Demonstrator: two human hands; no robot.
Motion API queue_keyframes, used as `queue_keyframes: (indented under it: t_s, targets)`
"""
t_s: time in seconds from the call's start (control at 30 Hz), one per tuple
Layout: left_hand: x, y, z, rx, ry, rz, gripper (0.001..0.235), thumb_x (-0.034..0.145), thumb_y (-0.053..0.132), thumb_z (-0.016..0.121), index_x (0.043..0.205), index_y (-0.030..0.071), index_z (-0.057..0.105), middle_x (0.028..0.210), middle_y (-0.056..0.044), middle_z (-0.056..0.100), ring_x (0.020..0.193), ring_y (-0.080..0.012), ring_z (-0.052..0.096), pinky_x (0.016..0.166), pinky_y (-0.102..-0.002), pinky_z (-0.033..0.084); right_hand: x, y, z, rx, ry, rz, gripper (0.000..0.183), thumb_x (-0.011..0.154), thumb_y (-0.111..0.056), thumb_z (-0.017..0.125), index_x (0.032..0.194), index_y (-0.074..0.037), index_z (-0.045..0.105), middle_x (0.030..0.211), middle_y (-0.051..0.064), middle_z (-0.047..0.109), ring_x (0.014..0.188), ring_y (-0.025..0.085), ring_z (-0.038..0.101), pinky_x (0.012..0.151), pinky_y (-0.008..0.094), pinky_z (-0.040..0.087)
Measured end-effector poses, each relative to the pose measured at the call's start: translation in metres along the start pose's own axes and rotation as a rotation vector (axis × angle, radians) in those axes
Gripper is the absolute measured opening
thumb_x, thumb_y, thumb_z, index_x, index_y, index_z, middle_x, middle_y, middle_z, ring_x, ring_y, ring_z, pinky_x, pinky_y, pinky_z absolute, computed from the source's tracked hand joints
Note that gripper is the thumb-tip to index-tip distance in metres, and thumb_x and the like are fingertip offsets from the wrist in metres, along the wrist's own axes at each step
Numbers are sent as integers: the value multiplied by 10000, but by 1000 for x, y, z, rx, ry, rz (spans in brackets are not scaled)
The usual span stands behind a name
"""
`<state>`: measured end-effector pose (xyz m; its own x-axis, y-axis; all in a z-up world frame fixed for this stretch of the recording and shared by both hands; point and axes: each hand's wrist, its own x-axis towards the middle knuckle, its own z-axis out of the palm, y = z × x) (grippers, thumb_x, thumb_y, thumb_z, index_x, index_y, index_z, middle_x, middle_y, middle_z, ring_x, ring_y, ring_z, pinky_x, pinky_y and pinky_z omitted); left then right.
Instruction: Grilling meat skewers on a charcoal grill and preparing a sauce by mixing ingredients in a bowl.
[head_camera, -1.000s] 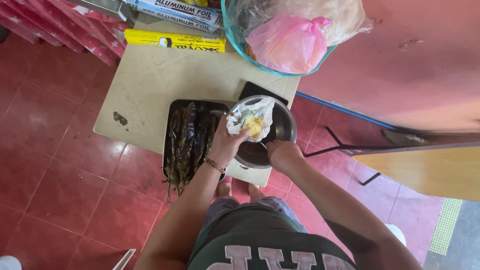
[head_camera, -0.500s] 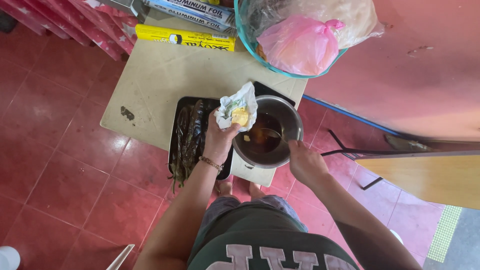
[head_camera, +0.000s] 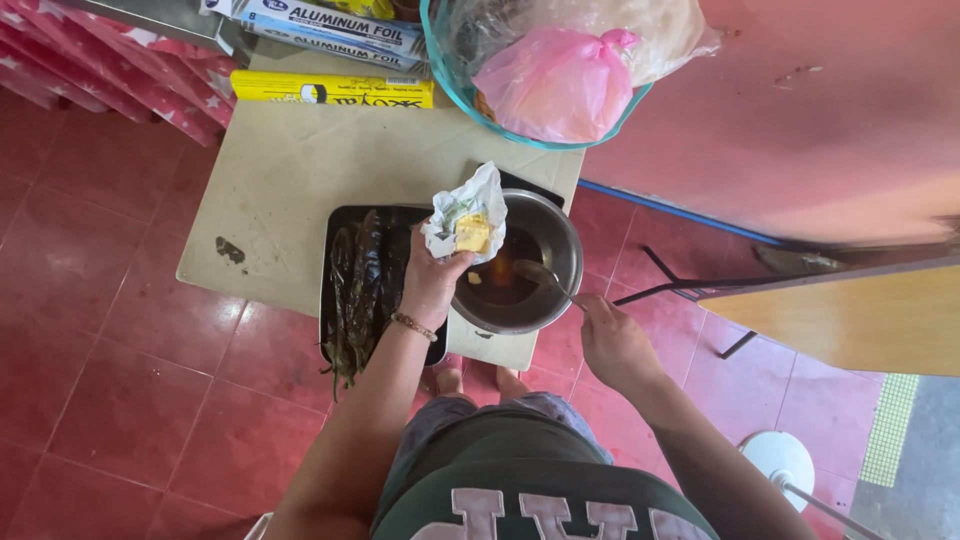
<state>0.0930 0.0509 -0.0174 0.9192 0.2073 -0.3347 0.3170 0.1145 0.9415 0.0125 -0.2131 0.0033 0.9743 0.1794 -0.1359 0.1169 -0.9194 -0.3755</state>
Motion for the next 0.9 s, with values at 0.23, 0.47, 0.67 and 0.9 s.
queue_keyframes:
  t_s: [0.23, 0.47, 0.67, 0.9]
  targets:
    - [-2, 5, -9, -95, 9, 11, 796, 770, 65, 838, 1453, 18, 431, 1316, -179, 603, 1263, -273, 577, 1066, -453, 505, -3, -11, 3, -187, 41, -21, 293, 893, -137, 483, 1162, -219, 566, 894, 45, 662, 715, 323, 750, 575, 454, 625]
    - [-14, 25, -16, -372, 6, -107, 666, 888, 68, 766, 1446, 90, 403, 1365, -147, 569, 1255, -314, 602, 1052, -528, 545, 30, -19, 46, -390, -6, -11, 211, 849, -213, 514, 1057, -241, 534, 820, -14, 664, 685, 244, 759, 596, 409, 633]
    - [-35, 39, -29, -441, 62, -170, 639, 893, 44, 751, 1440, 119, 429, 1353, -155, 614, 1226, -323, 624, 1045, -551, 531, 65, -37, 39, -296, -276, 73, 217, 897, -229, 446, 1088, -204, 547, 939, 81, 722, 910, 344, 770, 780, 475, 620]
    - [-81, 84, -84, -752, 319, -190, 647, 858, -109, 631, 1451, 80, 455, 1294, -190, 662, 1170, -307, 655, 1019, -443, 528, 92, -79, 0, -284, -739, 269, 380, 972, -163, 402, 1314, -221, 558, 1240, 176, 719, 1189, 385, 694, 975, 471, 571]
